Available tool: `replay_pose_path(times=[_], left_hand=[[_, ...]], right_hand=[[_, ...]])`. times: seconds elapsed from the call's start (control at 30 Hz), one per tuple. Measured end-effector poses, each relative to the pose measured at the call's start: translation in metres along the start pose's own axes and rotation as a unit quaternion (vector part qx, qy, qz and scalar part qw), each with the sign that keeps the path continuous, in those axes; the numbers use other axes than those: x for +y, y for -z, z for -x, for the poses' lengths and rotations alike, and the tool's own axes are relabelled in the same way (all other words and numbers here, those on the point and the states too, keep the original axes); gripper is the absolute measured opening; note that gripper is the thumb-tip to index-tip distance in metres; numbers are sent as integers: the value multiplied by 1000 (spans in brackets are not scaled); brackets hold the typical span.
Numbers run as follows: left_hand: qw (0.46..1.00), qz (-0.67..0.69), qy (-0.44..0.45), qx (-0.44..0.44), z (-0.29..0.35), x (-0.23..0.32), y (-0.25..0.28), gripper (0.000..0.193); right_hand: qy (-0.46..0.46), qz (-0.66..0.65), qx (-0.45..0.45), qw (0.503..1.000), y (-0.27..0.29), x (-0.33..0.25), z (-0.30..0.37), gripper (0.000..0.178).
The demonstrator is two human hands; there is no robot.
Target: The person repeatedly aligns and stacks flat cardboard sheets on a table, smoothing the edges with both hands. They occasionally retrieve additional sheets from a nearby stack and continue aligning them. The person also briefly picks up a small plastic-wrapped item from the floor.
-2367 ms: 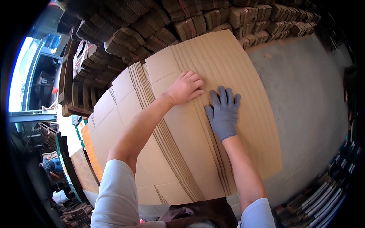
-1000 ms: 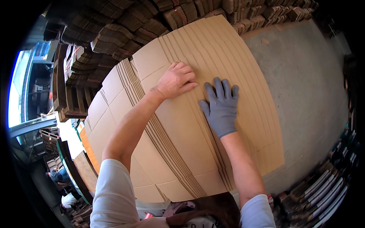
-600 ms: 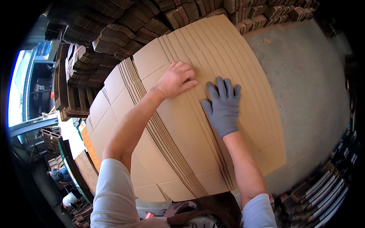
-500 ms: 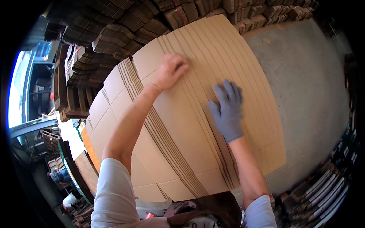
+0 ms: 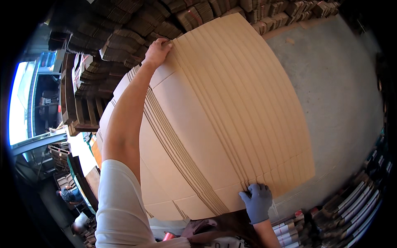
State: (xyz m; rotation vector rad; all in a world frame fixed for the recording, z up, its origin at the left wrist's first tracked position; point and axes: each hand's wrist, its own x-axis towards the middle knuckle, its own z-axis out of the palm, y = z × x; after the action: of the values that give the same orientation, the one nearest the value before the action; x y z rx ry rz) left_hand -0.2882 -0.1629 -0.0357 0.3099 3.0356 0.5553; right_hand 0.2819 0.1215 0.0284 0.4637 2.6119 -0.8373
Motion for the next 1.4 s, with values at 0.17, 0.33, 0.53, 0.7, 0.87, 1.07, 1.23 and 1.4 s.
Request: replay_pose_path(times=[0.17, 0.33, 0.53, 0.7, 0.87, 1.07, 1.23, 1.4], left_hand=[[994, 102, 44, -14, -7, 8, 9, 39], [996, 59, -45, -56, -16, 2, 13, 37], [989, -92, -60, -94, -24, 25, 16, 38], [988, -68, -67, -125, -26, 24, 34, 31], [936, -204, -274, -84, -7, 55, 38, 23], [877, -244, -368, -190, 1, 87, 50, 18], [845, -278, -378, -257, -10, 98, 59, 22], [814, -297, -403, -294, -12, 108, 69, 21]], right_hand=[[-13, -17, -8, 1000, 1, 4, 0, 36], [-3, -23, -5, 1000, 2, 2, 0, 34], [-8, -27, -7, 1000, 3, 2, -1, 34], [4, -38, 0, 999, 1, 3, -1, 35], [-4, -31, -1, 999, 2, 4, -2, 35], [-8, -28, -4, 1000, 2, 3, -2, 36], [-5, -30, -7, 1000, 2, 3, -1, 36], [-7, -27, -3, 1000, 0, 2, -2, 37]])
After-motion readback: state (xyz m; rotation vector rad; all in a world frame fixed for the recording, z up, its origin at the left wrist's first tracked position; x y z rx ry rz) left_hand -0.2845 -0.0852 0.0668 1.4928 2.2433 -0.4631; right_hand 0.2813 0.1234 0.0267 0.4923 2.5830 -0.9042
